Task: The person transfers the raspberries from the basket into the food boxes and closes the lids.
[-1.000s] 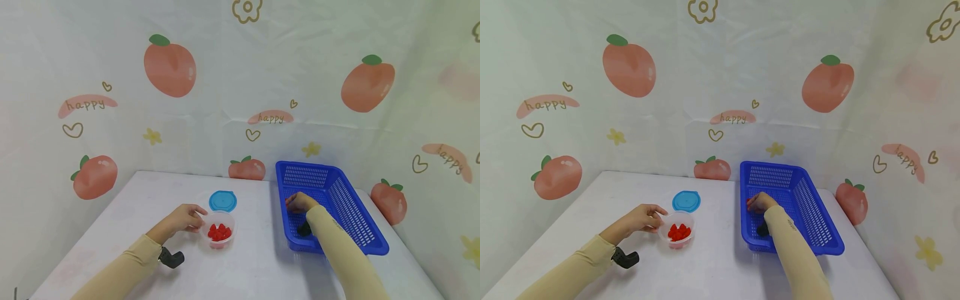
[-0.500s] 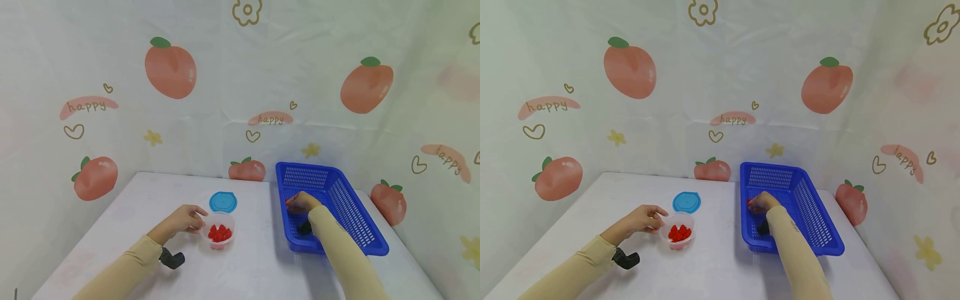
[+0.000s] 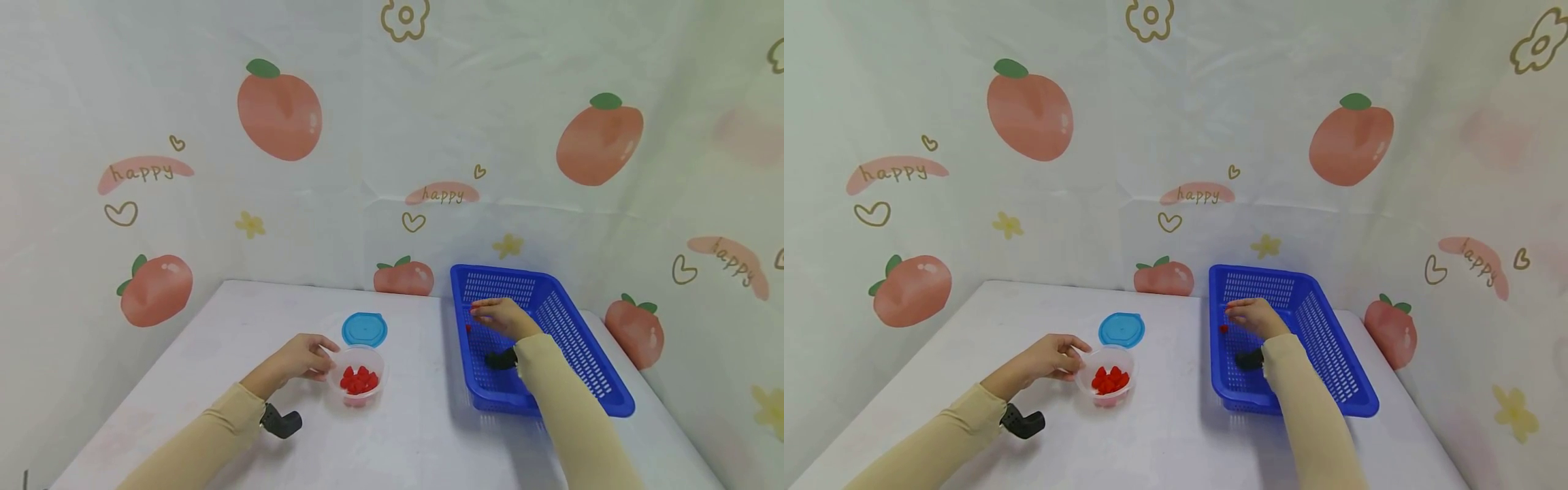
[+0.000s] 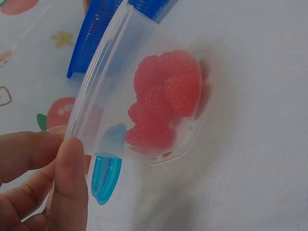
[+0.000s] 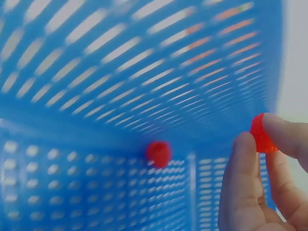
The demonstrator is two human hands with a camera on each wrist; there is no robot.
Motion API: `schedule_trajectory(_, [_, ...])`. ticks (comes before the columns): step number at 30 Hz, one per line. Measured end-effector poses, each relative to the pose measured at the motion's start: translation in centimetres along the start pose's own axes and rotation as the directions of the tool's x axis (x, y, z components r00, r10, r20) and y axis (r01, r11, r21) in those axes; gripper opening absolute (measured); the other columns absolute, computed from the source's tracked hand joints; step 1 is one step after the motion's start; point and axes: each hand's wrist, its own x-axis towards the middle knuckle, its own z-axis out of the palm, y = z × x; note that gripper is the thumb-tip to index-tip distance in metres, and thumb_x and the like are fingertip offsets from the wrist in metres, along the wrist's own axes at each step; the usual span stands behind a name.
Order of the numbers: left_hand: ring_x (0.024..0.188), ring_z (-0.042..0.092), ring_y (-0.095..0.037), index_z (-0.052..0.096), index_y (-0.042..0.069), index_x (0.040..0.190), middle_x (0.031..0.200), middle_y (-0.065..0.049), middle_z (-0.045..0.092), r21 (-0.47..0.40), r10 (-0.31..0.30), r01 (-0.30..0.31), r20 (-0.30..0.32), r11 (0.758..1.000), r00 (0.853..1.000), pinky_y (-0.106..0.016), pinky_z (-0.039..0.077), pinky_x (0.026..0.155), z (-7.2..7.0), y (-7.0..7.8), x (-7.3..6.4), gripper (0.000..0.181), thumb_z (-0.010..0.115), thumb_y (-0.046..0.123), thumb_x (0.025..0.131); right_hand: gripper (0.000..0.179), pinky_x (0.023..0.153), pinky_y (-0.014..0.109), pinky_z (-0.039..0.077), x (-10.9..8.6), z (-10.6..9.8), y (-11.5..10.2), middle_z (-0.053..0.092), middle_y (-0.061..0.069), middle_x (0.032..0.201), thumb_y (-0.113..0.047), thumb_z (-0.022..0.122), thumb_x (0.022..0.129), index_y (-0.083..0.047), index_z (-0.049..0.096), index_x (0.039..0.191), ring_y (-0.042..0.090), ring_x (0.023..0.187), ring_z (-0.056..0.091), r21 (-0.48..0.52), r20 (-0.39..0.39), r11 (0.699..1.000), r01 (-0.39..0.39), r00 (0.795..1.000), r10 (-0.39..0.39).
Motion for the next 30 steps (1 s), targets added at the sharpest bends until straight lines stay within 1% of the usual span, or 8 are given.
schedule_trajectory(2, [0.064, 0.062, -0.018, 0.063, 0.002, 0.114, 0.084, -0.01, 0.064, 0.004, -0.001, 0.001, -0.004, 1.0, 1.0, -0.029, 0.059, 0.065, 0.0, 0.0, 0.0, 0.031, 0.071, 0.005, 0.085, 0.036, 0.099, 0.031, 0.05, -0.1, -0.2, -0.5, 0.066, 0.0, 0.09, 0.001, 0.057, 0.094, 0.013, 0.051, 0.127, 0.011, 0.089, 0.064, 0.055, -0.003, 0.998, 0.013, 1.0, -0.013])
schedule_trajectory(6, [0.065, 0.062, -0.018, 0.063, 0.002, 0.113, 0.084, -0.01, 0.064, 0.005, -0.006, 0.007, -0.012, 1.0, 1.0, -0.029, 0.059, 0.065, 0.0, 0.1, 0.1, 0.03, 0.071, 0.005, 0.085, 0.014, 0.088, 0.022, 0.054, -0.6, -0.4, -1.5, 0.065, 0.0, 0.092, 0.001, 0.057, 0.094, -0.002, 0.063, 0.106, 0.008, 0.086, 0.064, 0.163, 0.003, 0.985, 0.049, 0.999, -0.05])
schedule_trajectory(9, [0.065, 0.063, -0.018, 0.063, 0.002, 0.114, 0.084, -0.01, 0.064, 0.009, -0.01, 0.01, -0.015, 1.0, 1.0, -0.029, 0.059, 0.065, 0.1, 0.1, 0.1, 0.03, 0.071, 0.005, 0.085, 0.014, 0.085, 0.02, 0.055, -1.0, -0.3, -2.3, 0.065, 0.0, 0.092, 0.001, 0.057, 0.094, -0.011, 0.065, 0.093, 0.008, 0.087, 0.065, 0.22, -0.001, 0.973, 0.07, 0.997, -0.071])
schedule_trajectory(12, [0.065, 0.063, -0.018, 0.063, 0.002, 0.114, 0.084, -0.01, 0.064, 0.01, -0.01, 0.01, -0.015, 1.0, 1.0, -0.029, 0.059, 0.065, 0.1, 0.0, 0.1, 0.031, 0.072, 0.006, 0.085, 0.016, 0.088, 0.02, 0.053, -1.7, 0.0, -3.1, 0.064, -0.002, 0.093, 0.001, 0.058, 0.094, -0.013, 0.065, 0.092, 0.009, 0.092, 0.063, 0.248, 0.0, 0.963, 0.102, 0.994, -0.106])
schedule_trajectory(15, [0.064, 0.062, -0.018, 0.063, 0.002, 0.114, 0.084, -0.01, 0.064, 0.007, -0.008, 0.008, -0.011, 1.0, 1.0, -0.03, 0.059, 0.065, 0.0, 0.0, 0.1, 0.031, 0.072, 0.006, 0.084, 0.018, 0.087, 0.018, 0.053, -2.3, 0.3, -3.7, 0.063, -0.004, 0.094, 0.001, 0.058, 0.094, -0.015, 0.065, 0.093, 0.008, 0.093, 0.062, 0.264, 0.003, 0.954, 0.141, 0.989, -0.147])
schedule_trajectory(19, [0.064, 0.062, -0.018, 0.063, 0.002, 0.114, 0.084, -0.01, 0.064, 0.004, -0.005, 0.005, -0.007, 1.0, 1.0, -0.029, 0.059, 0.064, 0.0, -0.1, 0.0, 0.031, 0.072, 0.006, 0.085, 0.016, 0.086, 0.015, 0.052, -3.4, 1.3, -4.3, 0.062, -0.005, 0.098, 0.0, 0.057, 0.094, -0.013, 0.063, 0.101, 0.006, 0.094, 0.062, 0.256, 0.015, 0.948, 0.191, 0.979, -0.201])
schedule_trajectory(24, [0.064, 0.062, -0.018, 0.062, 0.002, 0.114, 0.084, -0.01, 0.064, -0.001, -0.009, 0.009, -0.008, 1.0, 1.0, -0.029, 0.059, 0.065, 0.0, -0.1, 0.0, 0.031, 0.072, 0.006, 0.085, 0.018, 0.089, 0.015, 0.051, -4.7, 3.1, -4.8, 0.06, -0.006, 0.101, -0.005, 0.06, 0.094, -0.011, 0.058, 0.11, 0.006, 0.098, 0.062, 0.192, 0.019, 0.953, 0.234, 0.97, -0.242])
schedule_trajectory(30, [0.065, 0.062, -0.018, 0.062, 0.002, 0.114, 0.085, -0.01, 0.064, -0.004, -0.015, 0.015, -0.007, 1.0, 1.0, -0.029, 0.059, 0.065, 0.0, -0.1, 0.0, 0.031, 0.072, 0.007, 0.085, 0.016, 0.09, 0.018, 0.052, -6.0, 5.8, -5.1, 0.061, -0.004, 0.099, -0.002, 0.062, 0.092, -0.011, 0.062, 0.105, 0.011, 0.099, 0.062, 0.225, 0.028, 0.941, 0.251, 0.964, -0.264])
